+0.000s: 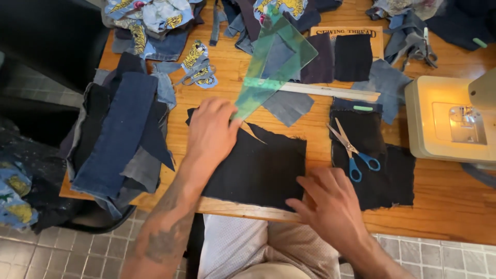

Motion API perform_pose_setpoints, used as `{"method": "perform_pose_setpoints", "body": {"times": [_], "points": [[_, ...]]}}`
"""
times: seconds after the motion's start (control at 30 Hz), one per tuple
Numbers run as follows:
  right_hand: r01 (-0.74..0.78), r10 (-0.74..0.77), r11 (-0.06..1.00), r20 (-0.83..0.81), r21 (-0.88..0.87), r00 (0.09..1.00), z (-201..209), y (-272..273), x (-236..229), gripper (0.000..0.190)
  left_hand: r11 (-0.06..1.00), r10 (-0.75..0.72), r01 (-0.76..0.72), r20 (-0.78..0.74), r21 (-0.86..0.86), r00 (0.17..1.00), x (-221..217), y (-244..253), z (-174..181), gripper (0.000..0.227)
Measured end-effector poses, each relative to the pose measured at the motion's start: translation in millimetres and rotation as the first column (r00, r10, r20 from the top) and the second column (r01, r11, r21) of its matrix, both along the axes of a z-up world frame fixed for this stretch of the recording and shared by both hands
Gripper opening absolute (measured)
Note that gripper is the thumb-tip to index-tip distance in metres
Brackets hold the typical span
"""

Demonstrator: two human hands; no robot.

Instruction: The person uses scissors to cut a piece of black fabric on a wooden table. They then use a ruler and a green marker to draw lines on the fabric, followed by a triangular ruler to mark additional lines.

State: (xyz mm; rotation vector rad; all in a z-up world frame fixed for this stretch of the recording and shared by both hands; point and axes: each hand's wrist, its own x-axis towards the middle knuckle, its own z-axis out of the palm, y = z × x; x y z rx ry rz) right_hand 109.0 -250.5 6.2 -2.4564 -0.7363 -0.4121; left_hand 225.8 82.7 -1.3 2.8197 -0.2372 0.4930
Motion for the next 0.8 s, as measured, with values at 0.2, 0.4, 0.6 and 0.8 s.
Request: {"method": "perform_pose_setpoints", "body": {"times": [0.2, 0.4, 0.6, 0.8], "points": [[-0.062, -0.013, 0.951, -0.239, -0.303, 0.971, 14.2, -30.7, 49.5, 0.059, 0.995, -0.099, 0.093, -0.183, -0.038, 0.978, -111.7, 4.9, -10.5, 0.069], [-0.208, 0.101, 0.867, -0.25, -0.453, 0.963, 3.9, -38.6, 78.1, 0.067, 0.997, 0.07, -0.058, -0.302, 0.049, 0.951, -133.1, 10.5, -13.5, 0.089], [-0.281, 0.189, 0.853, -0.241, -0.441, 0.952, 7.9, -29.5, 70.6, 0.065, 0.998, 0.007, 0.021, -0.437, 0.06, 0.899, -80.4, 47.0, -8.3, 0.098], [0.083, -0.132, 0.883, -0.074, -0.463, 0.989, -11.5, -39.6, 46.1, 0.046, 0.997, -0.013, 0.037, -0.324, 0.068, 0.946, -32.5, 37.1, 6.3, 0.093]]}}
